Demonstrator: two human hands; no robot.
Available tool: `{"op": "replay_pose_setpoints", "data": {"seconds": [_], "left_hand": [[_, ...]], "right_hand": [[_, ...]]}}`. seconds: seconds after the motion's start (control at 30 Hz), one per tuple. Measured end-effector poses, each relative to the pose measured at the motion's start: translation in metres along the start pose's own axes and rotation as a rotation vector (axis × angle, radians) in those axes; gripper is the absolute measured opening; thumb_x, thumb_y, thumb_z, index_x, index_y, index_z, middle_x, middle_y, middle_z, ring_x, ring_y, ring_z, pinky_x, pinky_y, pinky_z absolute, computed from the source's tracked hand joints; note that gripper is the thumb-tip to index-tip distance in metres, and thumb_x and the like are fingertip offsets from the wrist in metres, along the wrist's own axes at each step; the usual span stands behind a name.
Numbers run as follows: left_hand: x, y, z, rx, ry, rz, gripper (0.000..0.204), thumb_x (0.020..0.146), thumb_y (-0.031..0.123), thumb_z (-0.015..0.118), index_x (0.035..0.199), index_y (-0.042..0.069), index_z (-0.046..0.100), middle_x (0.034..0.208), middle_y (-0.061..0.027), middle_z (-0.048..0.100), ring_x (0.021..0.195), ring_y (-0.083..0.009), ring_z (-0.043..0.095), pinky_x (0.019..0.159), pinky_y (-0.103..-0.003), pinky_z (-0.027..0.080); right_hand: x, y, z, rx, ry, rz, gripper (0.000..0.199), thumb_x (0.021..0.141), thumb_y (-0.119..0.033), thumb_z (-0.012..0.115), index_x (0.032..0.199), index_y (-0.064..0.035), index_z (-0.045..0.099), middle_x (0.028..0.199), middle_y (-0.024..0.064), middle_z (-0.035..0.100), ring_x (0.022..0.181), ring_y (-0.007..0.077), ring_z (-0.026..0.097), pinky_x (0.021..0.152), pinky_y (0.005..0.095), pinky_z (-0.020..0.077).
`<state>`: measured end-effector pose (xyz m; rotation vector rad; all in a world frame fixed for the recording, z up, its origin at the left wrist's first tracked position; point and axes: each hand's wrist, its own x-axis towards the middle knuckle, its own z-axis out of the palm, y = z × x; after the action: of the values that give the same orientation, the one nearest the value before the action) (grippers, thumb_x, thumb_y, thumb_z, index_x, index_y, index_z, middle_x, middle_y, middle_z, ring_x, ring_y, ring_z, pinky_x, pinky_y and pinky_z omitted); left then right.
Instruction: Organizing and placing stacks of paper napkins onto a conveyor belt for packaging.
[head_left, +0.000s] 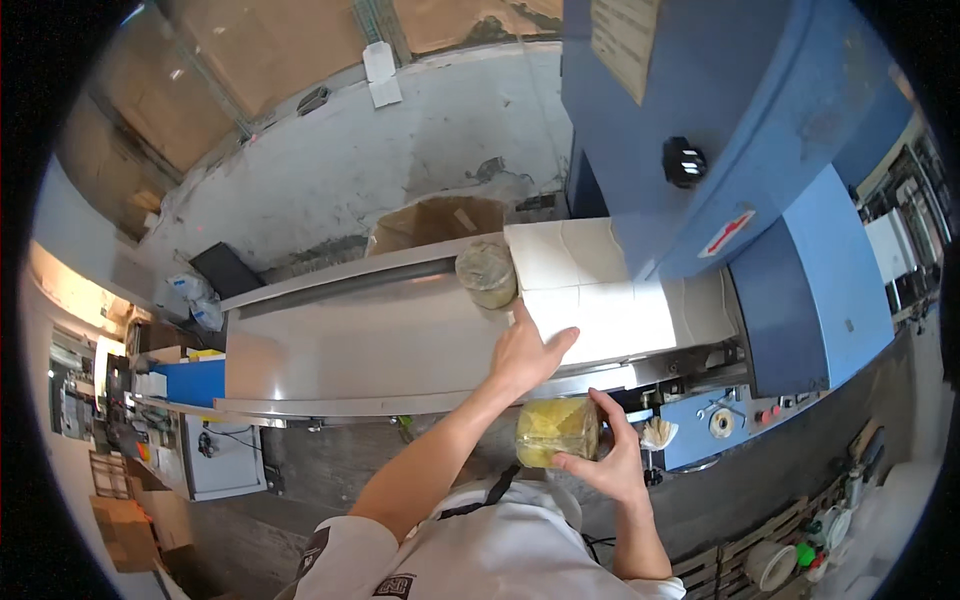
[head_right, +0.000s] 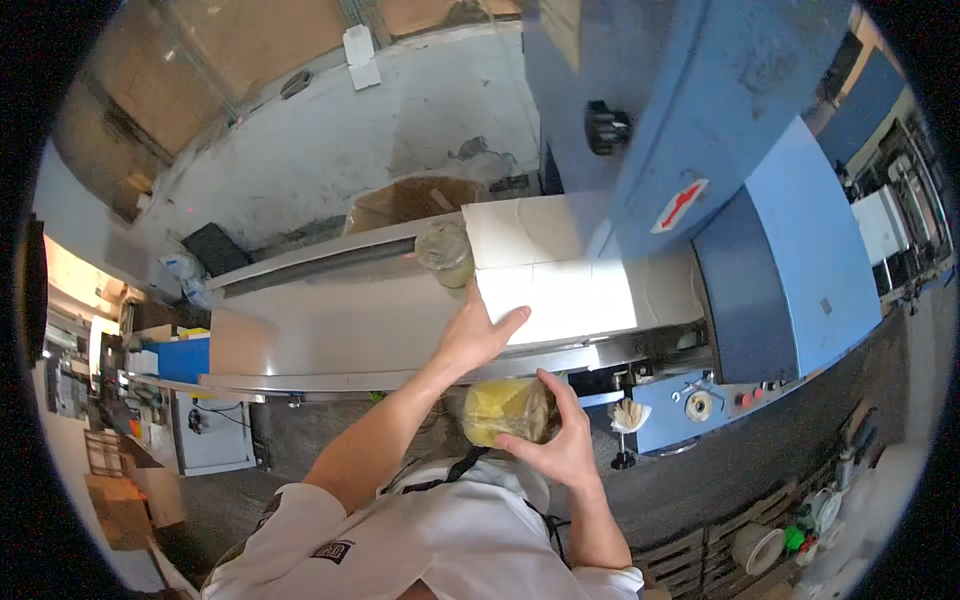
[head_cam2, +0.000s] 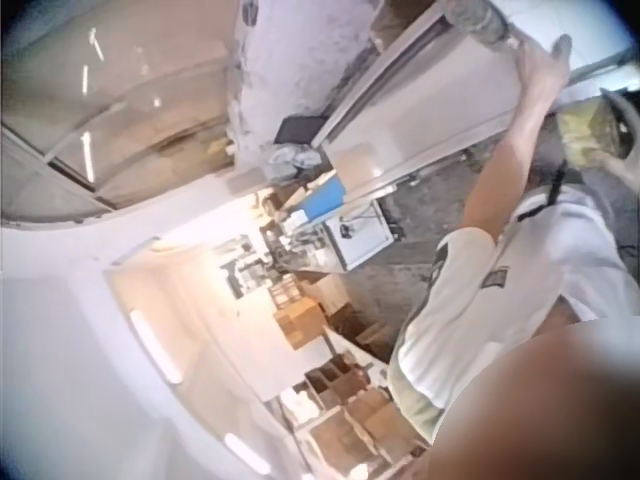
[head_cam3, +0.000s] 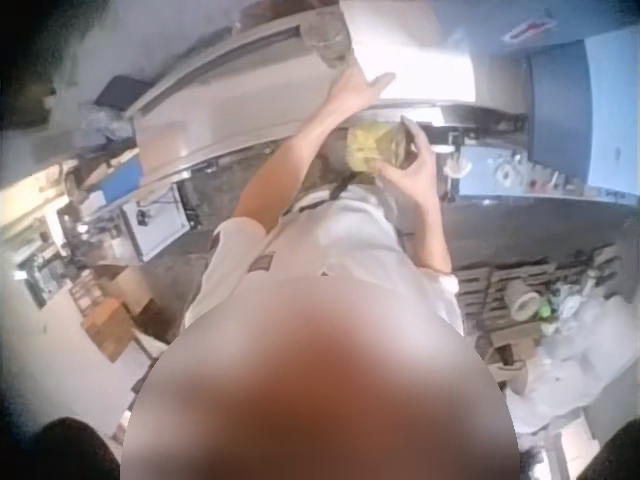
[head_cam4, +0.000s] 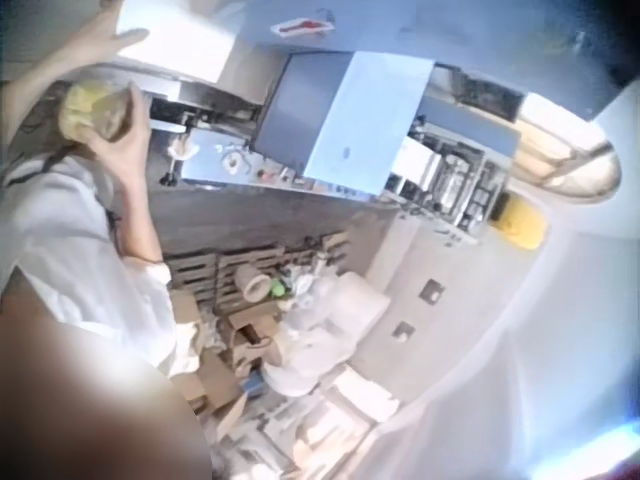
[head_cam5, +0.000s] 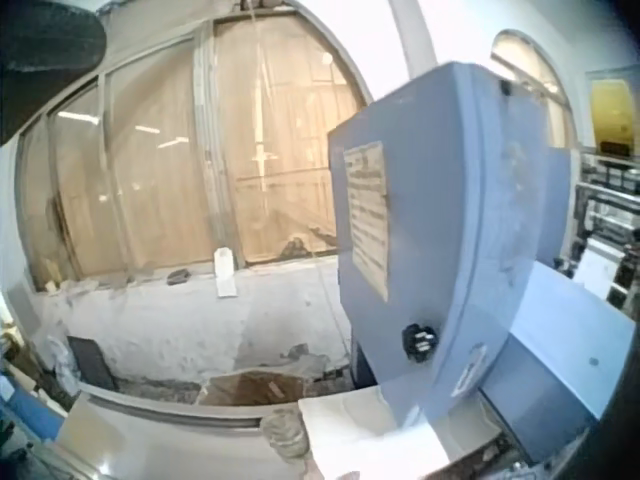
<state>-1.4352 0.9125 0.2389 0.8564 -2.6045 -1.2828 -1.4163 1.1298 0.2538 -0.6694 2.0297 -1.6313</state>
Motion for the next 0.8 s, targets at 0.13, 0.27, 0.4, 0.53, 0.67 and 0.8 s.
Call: {"op": "replay_pose_setpoints", "data": {"seconds": [0.13, 0.27, 0.4, 0.53, 0.67, 0.8], "left_hand": [[0.005, 0.007, 0.005, 0.044, -0.023, -0.007, 0.092, 0.081, 0.041, 0.066, 0.134, -0.02, 0.021, 0.099, -0.0327, 0.066, 0.095, -0.0462, 0.066, 0.086, -0.047, 0.052], [0.006, 0.02, 0.004, 0.063, -0.078, -0.081, 0.094, 0.08, 0.039, 0.066, 0.136, -0.02, 0.019, 0.102, -0.0325, 0.066, 0.097, -0.0458, 0.065, 0.089, -0.046, 0.05], [0.005, 0.028, 0.002, -0.016, -0.141, -0.174, 0.081, 0.08, 0.029, 0.065, 0.14, -0.009, 0.025, 0.123, -0.0293, 0.058, 0.117, -0.04, 0.058, 0.101, -0.042, 0.043], [0.008, 0.021, 0.008, 0.041, -0.096, -0.081, 0.091, 0.077, 0.034, 0.065, 0.135, -0.019, 0.019, 0.102, -0.033, 0.065, 0.099, -0.0453, 0.064, 0.09, -0.045, 0.05], [0.011, 0.019, 0.012, 0.046, -0.069, -0.06, 0.09, 0.077, 0.032, 0.064, 0.135, -0.02, 0.019, 0.101, -0.0334, 0.065, 0.098, -0.0454, 0.065, 0.089, -0.045, 0.051], [0.011, 0.034, 0.012, 0.101, -0.093, -0.203, 0.084, 0.077, 0.028, 0.064, 0.132, -0.02, 0.023, 0.1, -0.0346, 0.064, 0.096, -0.0455, 0.065, 0.087, -0.046, 0.051]], "right_hand": [[-0.003, 0.009, -0.016, -0.019, 0.024, 0.0, 0.091, 0.058, -0.025, 0.091, 0.134, 0.0014, 0.048, 0.124, 0.0187, 0.057, 0.112, 0.0291, 0.059, 0.097, 0.0397, 0.0476], [-0.002, 0.014, -0.028, -0.057, 0.014, -0.017, 0.091, 0.057, -0.025, 0.091, 0.134, 0.0006, 0.049, 0.125, 0.0192, 0.057, 0.113, 0.031, 0.058, 0.098, 0.0406, 0.0472], [-0.001, 0.019, -0.032, -0.047, -0.002, -0.009, 0.091, 0.057, -0.025, 0.091, 0.134, 0.0002, 0.048, 0.125, 0.0192, 0.057, 0.114, 0.0314, 0.058, 0.098, 0.0408, 0.0468], [0.002, 0.017, -0.033, -0.063, -0.021, -0.008, 0.091, 0.057, -0.024, 0.092, 0.133, 0.0004, 0.049, 0.124, 0.0194, 0.056, 0.114, 0.0316, 0.058, 0.099, 0.041, 0.0467], [0.007, 0.013, -0.026, -0.044, -0.048, -0.011, 0.09, 0.056, -0.023, 0.092, 0.132, 0.0008, 0.049, 0.124, 0.0196, 0.056, 0.114, 0.0317, 0.058, 0.098, 0.0411, 0.0469], [0.009, 0.011, -0.021, -0.117, -0.073, -0.069, 0.094, 0.056, -0.02, 0.092, 0.136, 0.001, 0.047, 0.125, 0.0138, 0.056, 0.114, 0.0233, 0.056, 0.096, 0.0363, 0.0471]]}}
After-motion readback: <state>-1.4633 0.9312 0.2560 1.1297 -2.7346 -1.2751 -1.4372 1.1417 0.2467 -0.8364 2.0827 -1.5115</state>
